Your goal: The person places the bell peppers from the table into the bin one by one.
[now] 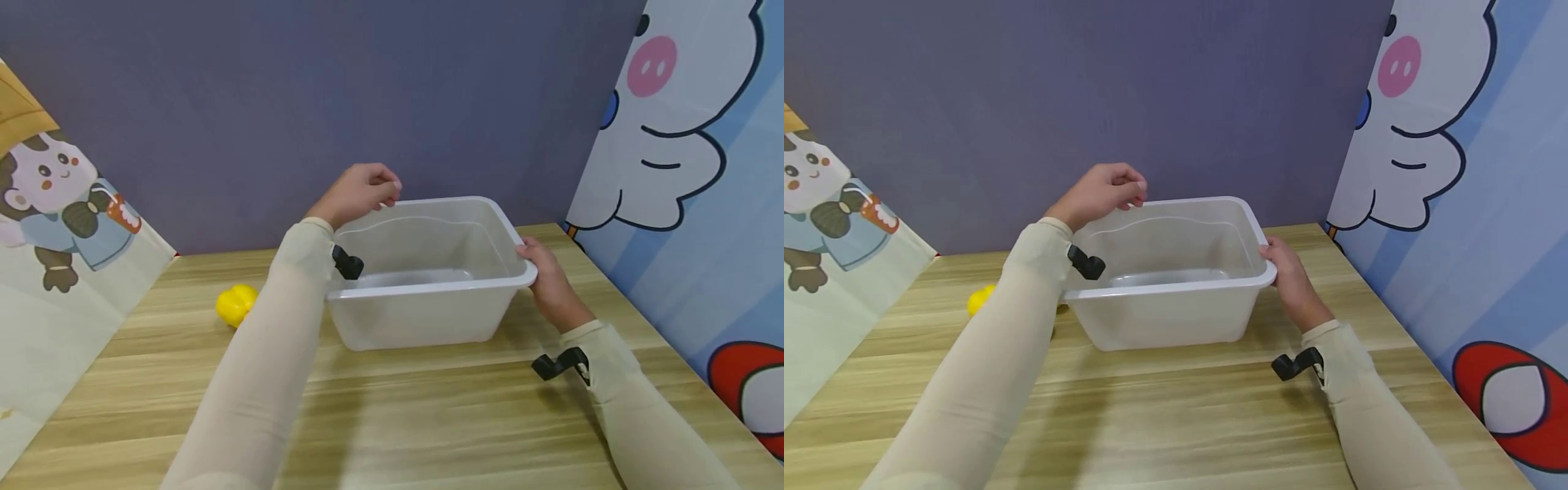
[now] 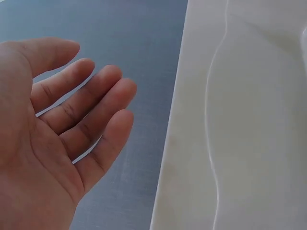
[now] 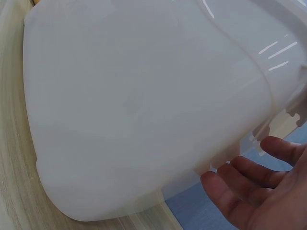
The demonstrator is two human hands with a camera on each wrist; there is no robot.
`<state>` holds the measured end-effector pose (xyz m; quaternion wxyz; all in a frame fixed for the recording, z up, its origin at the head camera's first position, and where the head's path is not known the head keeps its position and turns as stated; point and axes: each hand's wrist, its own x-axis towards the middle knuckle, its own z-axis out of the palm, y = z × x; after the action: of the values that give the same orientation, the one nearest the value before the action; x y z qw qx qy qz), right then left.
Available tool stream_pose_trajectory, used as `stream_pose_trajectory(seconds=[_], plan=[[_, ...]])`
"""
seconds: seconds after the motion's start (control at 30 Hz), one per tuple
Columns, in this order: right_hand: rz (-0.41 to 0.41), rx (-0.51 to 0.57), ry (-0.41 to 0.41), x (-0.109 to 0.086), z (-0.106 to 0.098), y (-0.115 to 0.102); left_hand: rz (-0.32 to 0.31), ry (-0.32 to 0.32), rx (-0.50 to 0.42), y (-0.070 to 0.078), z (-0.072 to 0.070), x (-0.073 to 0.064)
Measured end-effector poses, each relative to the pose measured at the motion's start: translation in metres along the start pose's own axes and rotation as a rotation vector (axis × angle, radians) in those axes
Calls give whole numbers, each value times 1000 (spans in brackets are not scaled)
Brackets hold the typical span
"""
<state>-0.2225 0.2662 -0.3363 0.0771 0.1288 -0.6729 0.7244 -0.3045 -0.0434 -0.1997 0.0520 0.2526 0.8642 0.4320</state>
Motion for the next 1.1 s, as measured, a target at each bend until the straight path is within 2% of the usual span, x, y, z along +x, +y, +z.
stream_pose_trajectory(seconds=[0.13,0.23,0.5,0.67,0.87,1.1], plan=[[-2,7,5,-1,0,2,12,-17,-31,12,-1,-10],[-7,11,2,-2,-1,3,34,-35,-59,16,0,-12],[-3,-5,4,-2,-1,2,139,-47,-154,13,1,-7],[7,3,20,-1,1,2,225,-31,-209,14,2,-6],[9,-2,19,-1,1,2,237,-4,-214,16,2,-8],[5,-29,12,0,1,1,252,41,-314,22,-6,-20]])
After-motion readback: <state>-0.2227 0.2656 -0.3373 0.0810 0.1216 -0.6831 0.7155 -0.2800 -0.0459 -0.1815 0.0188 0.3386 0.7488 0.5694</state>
